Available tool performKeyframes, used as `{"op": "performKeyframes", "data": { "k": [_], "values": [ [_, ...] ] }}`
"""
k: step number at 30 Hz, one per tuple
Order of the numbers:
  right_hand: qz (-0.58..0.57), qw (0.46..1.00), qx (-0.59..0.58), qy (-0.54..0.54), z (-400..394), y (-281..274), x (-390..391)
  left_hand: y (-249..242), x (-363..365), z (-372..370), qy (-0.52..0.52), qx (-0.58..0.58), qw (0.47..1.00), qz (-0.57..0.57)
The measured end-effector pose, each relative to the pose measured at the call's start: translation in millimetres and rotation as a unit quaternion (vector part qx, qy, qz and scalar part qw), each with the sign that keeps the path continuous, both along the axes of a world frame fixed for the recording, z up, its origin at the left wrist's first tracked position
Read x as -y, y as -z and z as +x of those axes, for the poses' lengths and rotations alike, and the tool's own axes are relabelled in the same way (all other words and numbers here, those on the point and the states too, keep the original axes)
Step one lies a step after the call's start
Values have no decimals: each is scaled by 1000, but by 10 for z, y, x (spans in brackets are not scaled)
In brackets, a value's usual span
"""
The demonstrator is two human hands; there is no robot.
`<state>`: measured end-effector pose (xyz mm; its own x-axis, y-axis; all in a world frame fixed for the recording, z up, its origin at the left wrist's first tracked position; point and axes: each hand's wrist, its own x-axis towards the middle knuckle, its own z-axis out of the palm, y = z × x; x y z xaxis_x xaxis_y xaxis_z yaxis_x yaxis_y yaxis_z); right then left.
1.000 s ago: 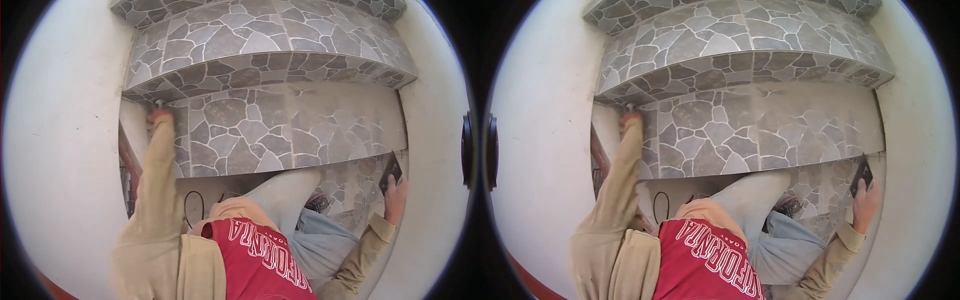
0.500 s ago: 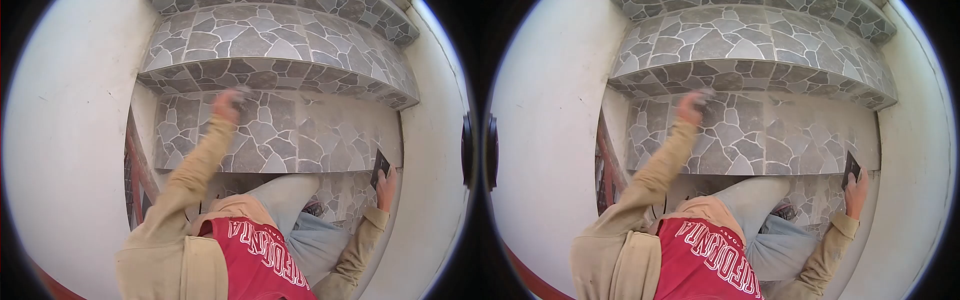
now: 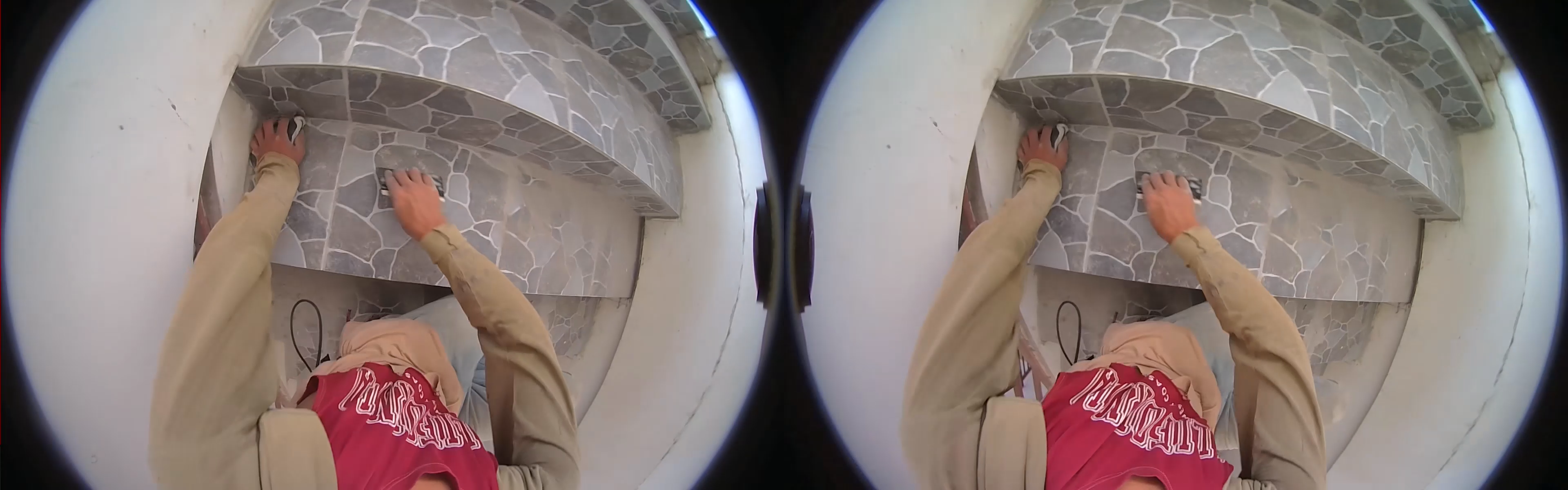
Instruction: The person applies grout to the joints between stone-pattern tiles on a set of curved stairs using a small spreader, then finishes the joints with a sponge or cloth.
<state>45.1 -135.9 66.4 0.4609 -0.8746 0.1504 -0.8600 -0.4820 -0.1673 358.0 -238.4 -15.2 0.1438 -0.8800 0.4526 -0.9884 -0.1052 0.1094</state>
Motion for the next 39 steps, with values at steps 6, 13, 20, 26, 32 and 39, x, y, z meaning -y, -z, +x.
{"op": "performKeyframes", "data": {
  "k": [6,13,20,26,32,39],
  "values": [
    [3,997,-44,64,182,199,662,-99,5,-12,5,-13,999,42],
    [5,995,-58,82,-13,135,781,-187,-8,-63,-9,-9,995,99],
    [-35,994,-62,83,79,203,768,-100,-7,-19,0,-13,997,71],
    [-7,995,-83,52,99,190,765,-158,-2,-66,-6,-20,995,101],
    [-31,995,-90,20,131,233,714,-211,0,-65,-1,-26,995,101],
    [-14,995,-91,37,273,217,755,-213,-17,-62,-2,-14,995,99]
  ]
}}
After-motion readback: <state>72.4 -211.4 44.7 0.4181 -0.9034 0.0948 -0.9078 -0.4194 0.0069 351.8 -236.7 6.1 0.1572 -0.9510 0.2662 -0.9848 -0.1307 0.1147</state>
